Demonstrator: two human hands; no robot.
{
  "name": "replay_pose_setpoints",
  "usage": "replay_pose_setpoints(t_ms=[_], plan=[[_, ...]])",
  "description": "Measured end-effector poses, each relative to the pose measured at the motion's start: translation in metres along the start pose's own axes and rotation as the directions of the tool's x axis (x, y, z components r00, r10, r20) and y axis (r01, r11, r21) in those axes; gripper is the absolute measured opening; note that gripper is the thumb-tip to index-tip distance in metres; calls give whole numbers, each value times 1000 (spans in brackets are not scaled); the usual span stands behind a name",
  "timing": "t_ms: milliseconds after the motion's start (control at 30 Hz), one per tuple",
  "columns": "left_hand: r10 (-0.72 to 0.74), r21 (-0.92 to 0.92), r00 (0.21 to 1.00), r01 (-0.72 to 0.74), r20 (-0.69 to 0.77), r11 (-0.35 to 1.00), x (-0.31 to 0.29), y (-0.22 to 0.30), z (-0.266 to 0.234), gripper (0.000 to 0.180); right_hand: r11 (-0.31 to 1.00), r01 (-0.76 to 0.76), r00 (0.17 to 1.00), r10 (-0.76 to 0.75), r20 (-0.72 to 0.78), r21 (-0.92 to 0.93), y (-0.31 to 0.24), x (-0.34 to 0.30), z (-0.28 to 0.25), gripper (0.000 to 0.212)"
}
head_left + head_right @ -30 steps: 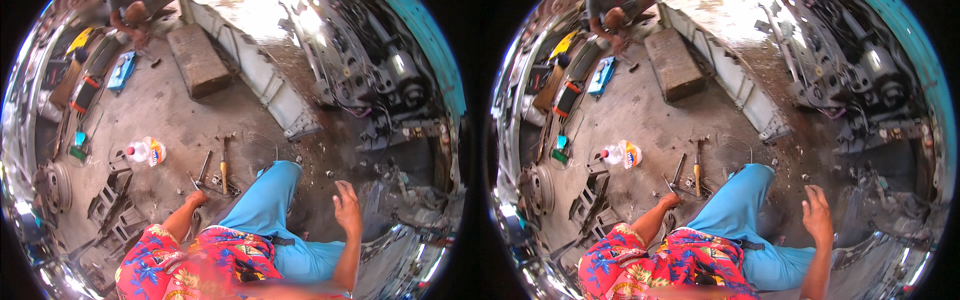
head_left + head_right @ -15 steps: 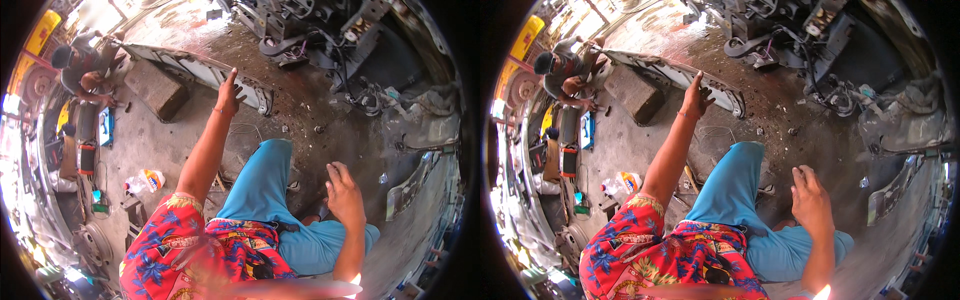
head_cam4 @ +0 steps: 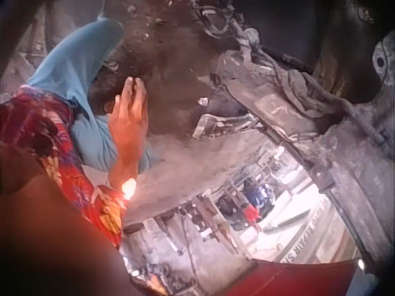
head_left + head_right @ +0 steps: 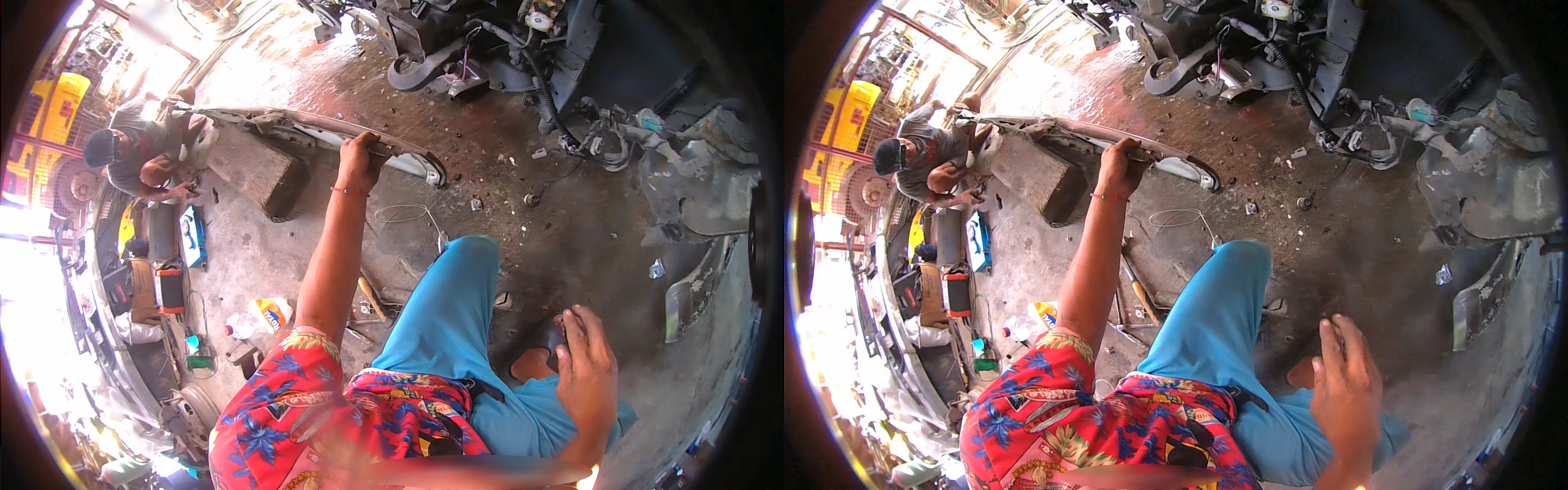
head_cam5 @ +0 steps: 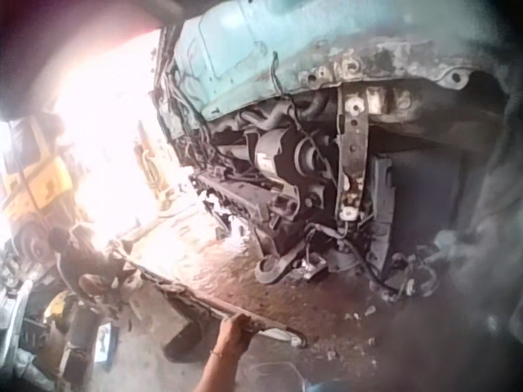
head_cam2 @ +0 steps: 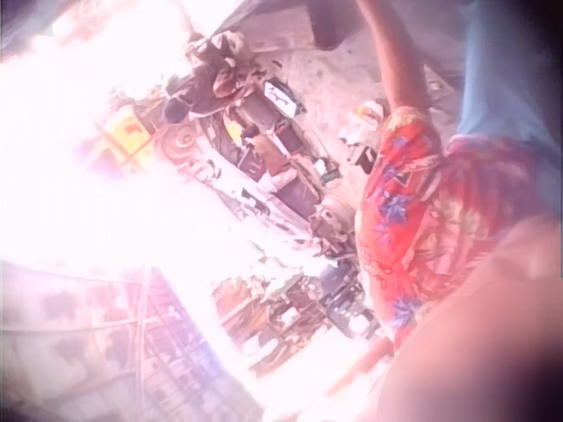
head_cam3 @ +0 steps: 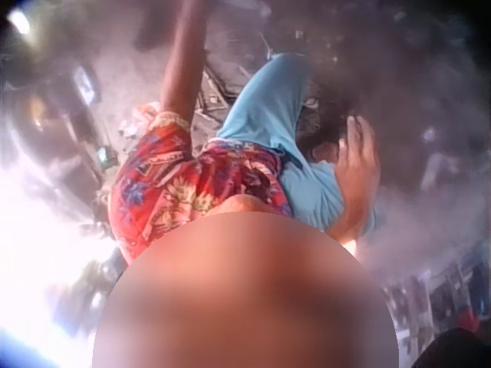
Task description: The person uses a hammer and chisel to remove fasteners from a vehicle's undercarriage, then detaches and removes a large metal panel. They place the panel on the floor and continue to work on it with the hammer.
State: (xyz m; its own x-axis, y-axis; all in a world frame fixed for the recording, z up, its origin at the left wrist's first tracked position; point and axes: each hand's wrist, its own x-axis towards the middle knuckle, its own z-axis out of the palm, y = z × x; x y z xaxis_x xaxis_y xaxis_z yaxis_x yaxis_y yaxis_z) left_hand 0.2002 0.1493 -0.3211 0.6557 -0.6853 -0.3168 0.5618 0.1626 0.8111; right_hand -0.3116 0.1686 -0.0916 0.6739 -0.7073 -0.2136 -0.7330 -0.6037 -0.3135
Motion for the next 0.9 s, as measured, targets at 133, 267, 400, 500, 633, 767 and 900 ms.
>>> replay_pose_setpoints(t_ms=[133, 267, 400, 500, 633, 767, 900], plan=[[27, 28, 999, -26, -30, 999, -2, -2, -5, 13, 999, 49, 999, -49, -18, 19, 2, -1, 2, 50], [38, 33, 999, -38, -5, 999, 4, -4, -10, 15, 993, 62, 998, -60, -26, 98, 4, 0, 1, 48], [38, 43, 999, -39, 24, 998, 4, -1, -9, 15, 993, 77, 997, -74, -36, 89, 8, 5, -5, 42], [36, 24, 999, -36, 3, 999, 1, -1, -2, 15, 992, 73, 997, -70, -33, 100, 11, 9, -8, 41], [31, 3, 999, -31, -26, 1000, -2, 3, 5, 14, 993, 73, 997, -69, -44, 92, 14, 11, -7, 41], [38, 22, 999, -37, -30, 999, -4, 6, 8, 14, 994, 80, 996, -77, -40, 76, 16, 12, -7, 42], [18, 9, 1000, -18, -24, 1000, -3, 4, 8, 8, 994, 75, 997, -73, -26, 77, 15, 15, -8, 42]])
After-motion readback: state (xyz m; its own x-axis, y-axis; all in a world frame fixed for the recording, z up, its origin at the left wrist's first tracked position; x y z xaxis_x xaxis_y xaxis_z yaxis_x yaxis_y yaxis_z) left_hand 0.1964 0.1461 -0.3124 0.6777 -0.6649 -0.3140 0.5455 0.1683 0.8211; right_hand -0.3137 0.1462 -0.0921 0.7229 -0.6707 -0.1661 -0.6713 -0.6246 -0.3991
